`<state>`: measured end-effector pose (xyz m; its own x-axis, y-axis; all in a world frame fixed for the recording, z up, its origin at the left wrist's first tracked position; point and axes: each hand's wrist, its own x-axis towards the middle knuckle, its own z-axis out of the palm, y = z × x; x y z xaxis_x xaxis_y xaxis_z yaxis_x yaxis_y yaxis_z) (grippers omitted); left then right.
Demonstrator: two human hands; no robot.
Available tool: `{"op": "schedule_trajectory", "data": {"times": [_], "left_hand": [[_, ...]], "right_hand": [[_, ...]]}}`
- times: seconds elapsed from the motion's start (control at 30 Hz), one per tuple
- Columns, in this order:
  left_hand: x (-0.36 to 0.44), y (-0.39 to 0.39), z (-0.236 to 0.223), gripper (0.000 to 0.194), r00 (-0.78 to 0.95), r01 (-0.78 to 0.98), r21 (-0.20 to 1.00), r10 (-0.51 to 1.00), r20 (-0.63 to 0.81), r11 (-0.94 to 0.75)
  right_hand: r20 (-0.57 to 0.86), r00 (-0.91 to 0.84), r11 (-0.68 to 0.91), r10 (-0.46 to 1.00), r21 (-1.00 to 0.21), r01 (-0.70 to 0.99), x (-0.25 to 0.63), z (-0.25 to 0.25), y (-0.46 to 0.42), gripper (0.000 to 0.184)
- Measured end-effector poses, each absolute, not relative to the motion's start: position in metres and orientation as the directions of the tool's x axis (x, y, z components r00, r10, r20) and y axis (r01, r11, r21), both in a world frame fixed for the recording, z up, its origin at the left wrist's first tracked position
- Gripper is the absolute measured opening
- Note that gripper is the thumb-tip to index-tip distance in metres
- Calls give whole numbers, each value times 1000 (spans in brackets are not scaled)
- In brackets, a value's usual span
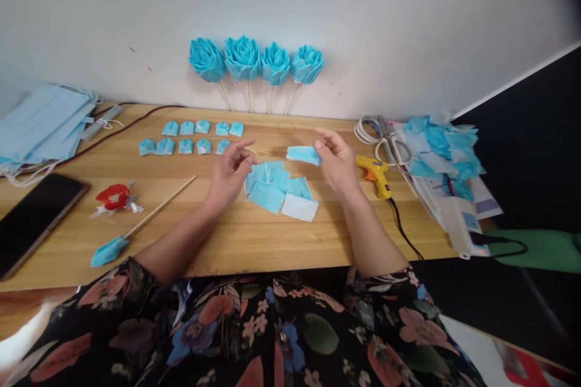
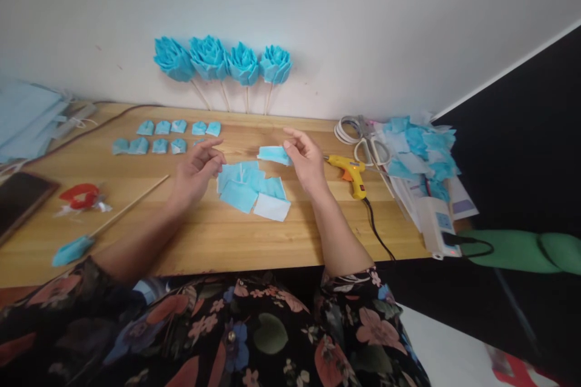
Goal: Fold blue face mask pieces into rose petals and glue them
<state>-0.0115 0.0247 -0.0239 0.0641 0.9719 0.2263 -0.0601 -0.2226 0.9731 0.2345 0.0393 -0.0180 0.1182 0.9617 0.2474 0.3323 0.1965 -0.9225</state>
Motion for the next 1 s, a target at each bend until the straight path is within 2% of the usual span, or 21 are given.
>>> {"op": "schedule_trajectory", "data": {"times": [0.13,0.2,0.3,0.37,0.5,0.6,0.7,0.8,0.9,1.0], "left_hand": [[-11,25,-23,31,58,-63,974,974,220,-216],[-11,24,-23,31,58,-56,976,975,216,-213],[-12,24,-23,31,61,-54,976,975,215,-212],[-12,24,-23,30,63,-62,976,975,214,-210],[-11,24,-22,30,73,-75,981,980,186,-181],[-10,24,-22,29,75,-77,983,982,173,-167],[-11,25,-21,28,72,-72,985,984,165,-160],[-11,25,-21,29,79,-63,986,984,161,-157],[-10,24,-23,30,110,-38,987,981,158,-154],[-10,23,-27,30,174,18,987,972,157,-163]], "right_hand": [[171,101,131,980,-938,321,229,-23,37,40],[214,100,154,972,-896,417,229,-24,37,45],[346,84,225,935,-758,612,230,-23,36,48],[385,14,275,923,-683,676,229,-22,35,47],[362,-223,407,905,-586,700,221,-23,32,43],[356,-302,458,885,-537,709,219,-24,32,39],[346,-339,482,875,-544,687,226,-18,33,31],[245,-476,514,844,-624,589,236,-6,33,22],[156,-622,551,767,-656,516,240,0,34,24],[139,-662,565,737,-664,490,239,0,34,24]]}}
